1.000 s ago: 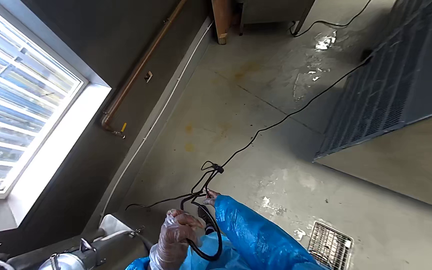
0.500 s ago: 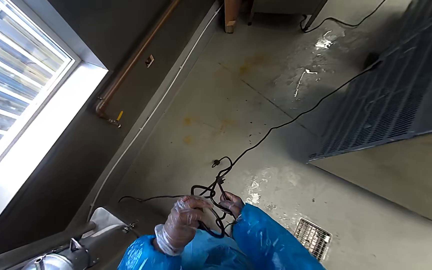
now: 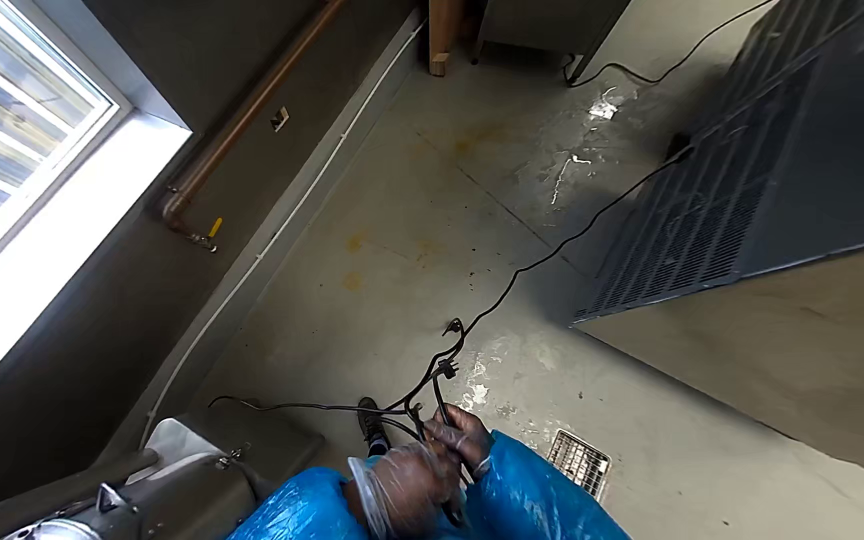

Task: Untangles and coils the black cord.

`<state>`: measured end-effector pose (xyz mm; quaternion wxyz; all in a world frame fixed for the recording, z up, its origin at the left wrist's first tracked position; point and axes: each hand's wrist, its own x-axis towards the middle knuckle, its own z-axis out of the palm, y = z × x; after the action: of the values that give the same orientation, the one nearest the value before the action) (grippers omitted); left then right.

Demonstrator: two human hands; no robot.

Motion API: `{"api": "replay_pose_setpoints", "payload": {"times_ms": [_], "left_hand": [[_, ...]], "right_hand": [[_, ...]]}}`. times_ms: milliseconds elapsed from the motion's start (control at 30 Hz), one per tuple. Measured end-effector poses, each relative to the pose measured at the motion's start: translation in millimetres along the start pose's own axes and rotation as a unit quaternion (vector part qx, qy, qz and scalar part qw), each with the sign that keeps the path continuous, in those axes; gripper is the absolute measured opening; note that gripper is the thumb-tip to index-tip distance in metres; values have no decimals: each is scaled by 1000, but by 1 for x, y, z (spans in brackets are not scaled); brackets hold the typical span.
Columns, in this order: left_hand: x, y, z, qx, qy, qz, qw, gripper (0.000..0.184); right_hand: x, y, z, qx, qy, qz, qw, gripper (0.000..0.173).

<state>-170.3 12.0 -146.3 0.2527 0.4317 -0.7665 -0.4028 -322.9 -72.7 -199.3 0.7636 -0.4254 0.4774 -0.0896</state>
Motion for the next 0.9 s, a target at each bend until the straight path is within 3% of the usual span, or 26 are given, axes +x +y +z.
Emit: {"api": "replay_pose_setpoints", "payload": {"times_ms": [100, 300, 367, 467, 533, 633, 700, 767, 833, 900], "left_hand": [[-6, -4, -17, 10, 38, -30, 999, 12], [-3, -16, -34, 48, 12, -59, 997, 11], [-2, -20, -43, 68, -28, -104, 992, 12], [11, -36, -61, 107, -178, -256, 944, 27], [24, -48, -66, 113, -242, -343, 900, 47], [39, -45, -63, 102, -241, -363, 894, 69], [54, -41, -59, 91, -236, -385, 888, 65], [70, -40, -47, 90, -251, -431, 862, 59], [83, -36, -22, 110, -302, -469, 823, 82], [90, -36, 2, 117, -364, -469, 796, 83]], "right_hand": [[-15, -2, -6, -53, 41, -23, 997, 21], [-25, -1, -16, -153, 59, -28, 986, 23], [-31, 1, -22, -146, 55, -46, 987, 23], [-43, 3, -34, -89, 41, -78, 992, 24], [-54, 0, -42, -83, 37, -88, 992, 24], [-65, 5, -54, -69, 46, -117, 990, 26], [-66, 12, -56, -89, 41, -122, 988, 26], [-65, 22, -50, -119, 30, -115, 986, 27], [-62, 21, -47, -105, 40, -114, 987, 24], [-64, 21, -50, -102, 53, -106, 988, 23]]}}
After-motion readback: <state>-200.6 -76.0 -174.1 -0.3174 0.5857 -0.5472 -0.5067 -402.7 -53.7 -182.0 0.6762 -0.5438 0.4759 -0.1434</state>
